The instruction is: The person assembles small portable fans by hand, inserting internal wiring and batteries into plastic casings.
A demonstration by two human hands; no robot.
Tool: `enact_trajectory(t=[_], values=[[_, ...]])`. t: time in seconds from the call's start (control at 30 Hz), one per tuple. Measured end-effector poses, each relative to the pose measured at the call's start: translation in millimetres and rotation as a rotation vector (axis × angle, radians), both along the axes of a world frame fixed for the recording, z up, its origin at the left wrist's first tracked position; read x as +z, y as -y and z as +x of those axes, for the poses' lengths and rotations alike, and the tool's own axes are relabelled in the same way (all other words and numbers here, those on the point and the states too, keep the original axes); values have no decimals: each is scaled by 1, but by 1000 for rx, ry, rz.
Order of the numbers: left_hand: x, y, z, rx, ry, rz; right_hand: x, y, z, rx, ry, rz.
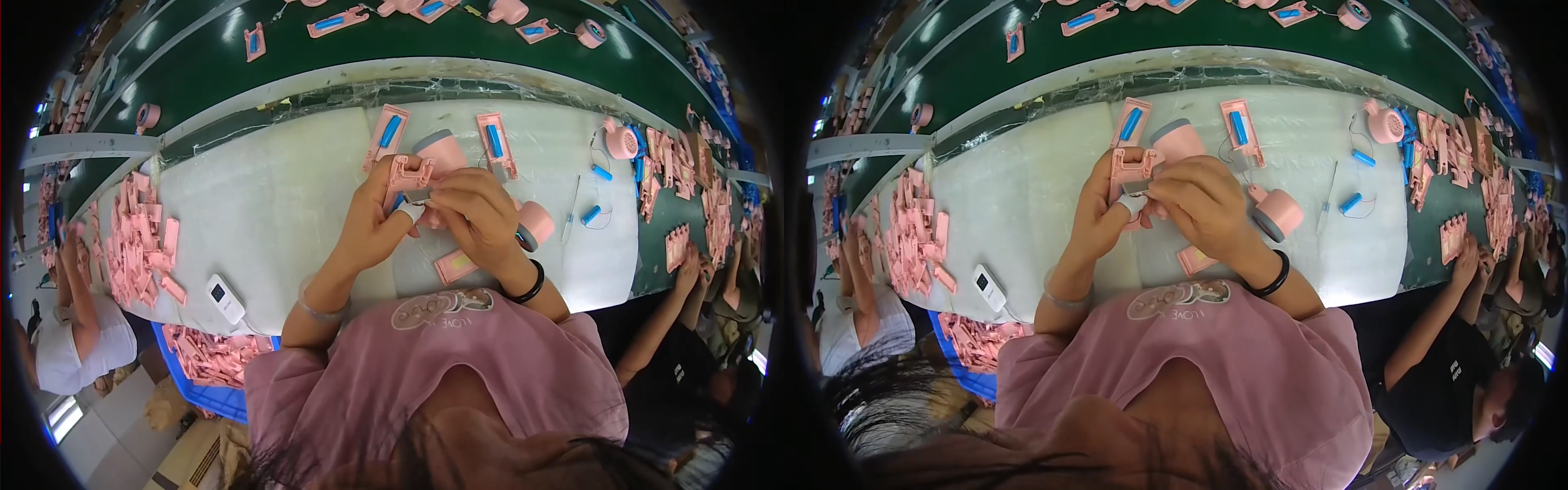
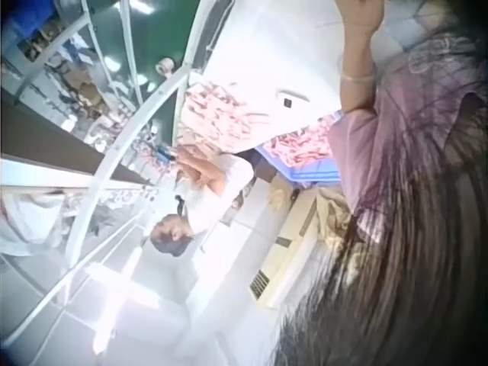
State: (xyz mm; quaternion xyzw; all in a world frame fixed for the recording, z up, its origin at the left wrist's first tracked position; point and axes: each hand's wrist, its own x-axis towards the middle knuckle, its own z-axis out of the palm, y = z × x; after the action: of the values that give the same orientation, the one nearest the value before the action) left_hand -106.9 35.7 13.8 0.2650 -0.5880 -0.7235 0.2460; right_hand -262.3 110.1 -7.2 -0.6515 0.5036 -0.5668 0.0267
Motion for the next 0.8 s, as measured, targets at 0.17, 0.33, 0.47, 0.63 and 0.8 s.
enact_trajectory(t=[0.17, 0.33, 0.47, 0.63, 0.8], values=[[0, -1, -2, -37, -14, -26, -4, 0, 0, -27, 41, -17], [-1, -3, -3, -62, -30, -32, -4, 2, -2, 0, -7, -31], [-3, -1, -3, -79, -50, -45, -5, 3, -3, -15, -18, -58], [-8, -2, -2, -85, -79, -87, -5, 4, -3, -22, -29, -54], [-10, 0, 1, -83, -31, -183, -7, 4, -1, -9, -11, -27]])
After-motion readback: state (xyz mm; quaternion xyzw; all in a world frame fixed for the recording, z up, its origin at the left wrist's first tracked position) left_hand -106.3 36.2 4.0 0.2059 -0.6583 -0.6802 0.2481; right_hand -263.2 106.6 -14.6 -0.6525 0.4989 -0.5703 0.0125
